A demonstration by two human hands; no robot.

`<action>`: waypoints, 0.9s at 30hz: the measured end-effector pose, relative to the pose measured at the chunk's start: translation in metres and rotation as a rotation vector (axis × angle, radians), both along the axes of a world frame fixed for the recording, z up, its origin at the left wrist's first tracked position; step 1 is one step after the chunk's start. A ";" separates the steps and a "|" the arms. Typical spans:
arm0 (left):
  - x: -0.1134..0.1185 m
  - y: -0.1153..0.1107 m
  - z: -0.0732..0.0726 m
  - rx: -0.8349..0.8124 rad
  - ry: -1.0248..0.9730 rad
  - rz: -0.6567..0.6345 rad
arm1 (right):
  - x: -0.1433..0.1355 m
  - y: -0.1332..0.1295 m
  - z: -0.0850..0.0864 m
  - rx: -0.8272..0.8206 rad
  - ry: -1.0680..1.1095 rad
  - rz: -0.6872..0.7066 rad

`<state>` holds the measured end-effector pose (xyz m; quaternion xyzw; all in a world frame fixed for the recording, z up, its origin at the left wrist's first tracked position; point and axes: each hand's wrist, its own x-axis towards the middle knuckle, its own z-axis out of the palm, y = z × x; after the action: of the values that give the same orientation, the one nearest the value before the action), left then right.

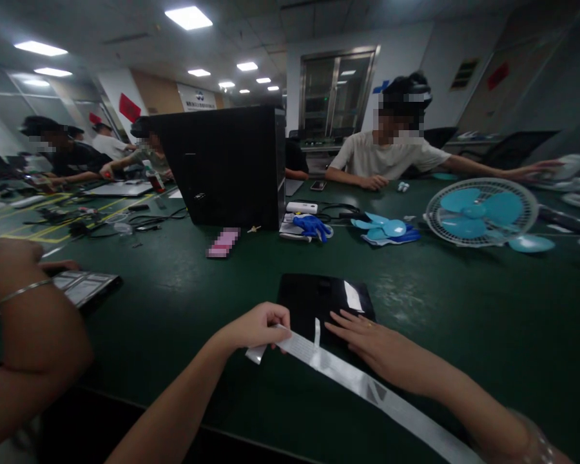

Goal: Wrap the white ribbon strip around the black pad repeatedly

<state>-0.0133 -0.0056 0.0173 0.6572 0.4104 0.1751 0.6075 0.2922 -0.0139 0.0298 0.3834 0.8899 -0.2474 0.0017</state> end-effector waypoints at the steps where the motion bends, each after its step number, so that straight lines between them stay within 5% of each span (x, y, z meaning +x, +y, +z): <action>1: 0.001 0.000 0.000 -0.001 0.006 0.009 | 0.004 0.001 0.004 -0.048 0.023 -0.035; 5: 0.004 0.004 -0.003 -0.006 -0.071 0.120 | 0.021 0.001 0.020 -0.145 0.095 -0.106; 9: 0.008 0.008 -0.012 0.027 -0.116 0.230 | 0.013 -0.004 0.017 0.050 0.076 -0.030; 16: 0.012 0.005 -0.011 0.319 0.239 0.300 | -0.003 0.006 -0.009 0.416 -0.049 0.038; 20: 0.012 0.003 -0.007 0.542 0.415 0.260 | 0.005 0.012 -0.018 0.445 -0.059 0.032; 27: 0.012 0.004 -0.007 0.594 0.504 0.255 | -0.001 0.005 -0.014 0.394 -0.062 -0.014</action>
<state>-0.0014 -0.0013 0.0105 0.7702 0.5562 0.1932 0.2452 0.2910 -0.0092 0.0157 0.3897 0.9179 -0.0565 -0.0477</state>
